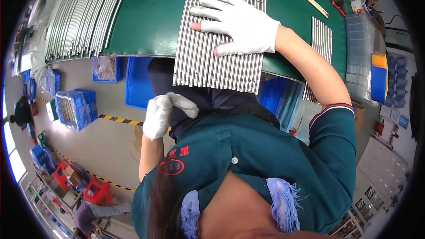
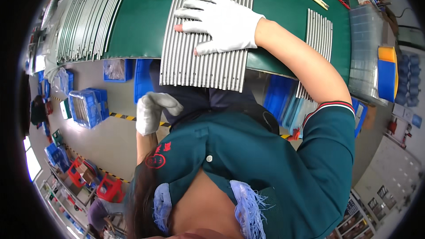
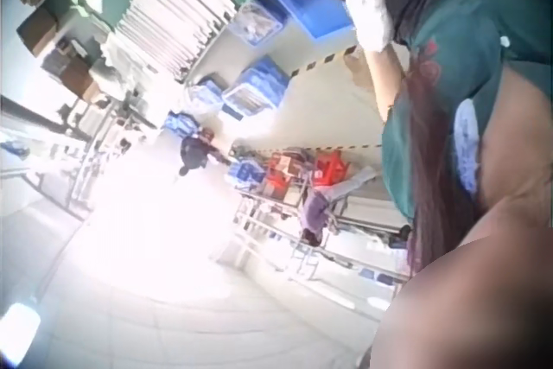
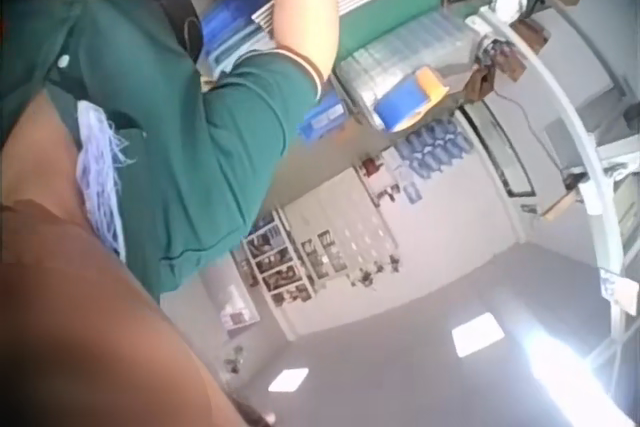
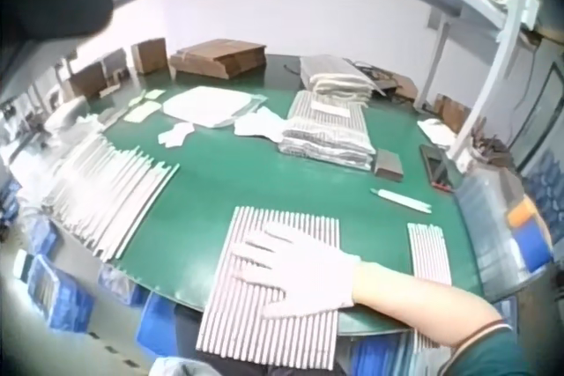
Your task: Cleaning, organizing, and packing bundles of thin metal rods into plastic bags and sealing them with tape.
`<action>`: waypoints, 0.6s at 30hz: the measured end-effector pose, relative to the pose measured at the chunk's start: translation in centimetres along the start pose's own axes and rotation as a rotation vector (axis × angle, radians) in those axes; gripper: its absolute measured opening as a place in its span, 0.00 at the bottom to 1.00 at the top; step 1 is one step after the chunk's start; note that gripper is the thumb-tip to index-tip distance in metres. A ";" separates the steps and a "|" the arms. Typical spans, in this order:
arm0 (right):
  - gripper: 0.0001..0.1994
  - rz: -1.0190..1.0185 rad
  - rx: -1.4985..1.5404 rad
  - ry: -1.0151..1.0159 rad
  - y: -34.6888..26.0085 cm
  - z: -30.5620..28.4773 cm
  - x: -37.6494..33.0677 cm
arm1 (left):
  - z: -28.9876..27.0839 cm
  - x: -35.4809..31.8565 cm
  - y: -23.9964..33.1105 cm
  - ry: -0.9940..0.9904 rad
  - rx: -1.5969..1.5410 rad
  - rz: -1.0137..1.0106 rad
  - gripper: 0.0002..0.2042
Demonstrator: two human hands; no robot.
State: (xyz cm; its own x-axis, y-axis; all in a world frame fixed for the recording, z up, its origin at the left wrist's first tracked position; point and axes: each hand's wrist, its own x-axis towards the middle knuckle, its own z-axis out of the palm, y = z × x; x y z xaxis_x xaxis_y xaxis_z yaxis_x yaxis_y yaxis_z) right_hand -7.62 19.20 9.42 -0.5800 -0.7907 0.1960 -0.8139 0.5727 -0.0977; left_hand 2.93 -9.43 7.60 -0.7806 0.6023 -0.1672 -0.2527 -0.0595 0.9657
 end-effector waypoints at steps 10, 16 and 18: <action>0.30 -0.021 0.007 0.128 -1.0 2.4 6.5 | 4.1 2.5 -1.7 -0.295 -0.084 -0.211 0.21; 0.30 -0.011 0.003 0.113 -1.0 2.5 6.0 | 2.9 2.6 -1.7 -0.213 0.089 -0.198 0.47; 0.30 -0.012 -0.039 0.135 -0.9 2.1 4.8 | 1.9 1.8 -2.7 -0.107 0.018 -0.193 0.48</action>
State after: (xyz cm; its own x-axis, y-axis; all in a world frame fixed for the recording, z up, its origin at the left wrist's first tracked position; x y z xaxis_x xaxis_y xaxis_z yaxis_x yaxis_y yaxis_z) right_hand -9.76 14.38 8.41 -0.5583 -0.7625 0.3271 -0.8171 0.5736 -0.0576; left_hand 3.32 -6.70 5.09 -0.6535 0.6820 -0.3283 -0.3810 0.0784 0.9213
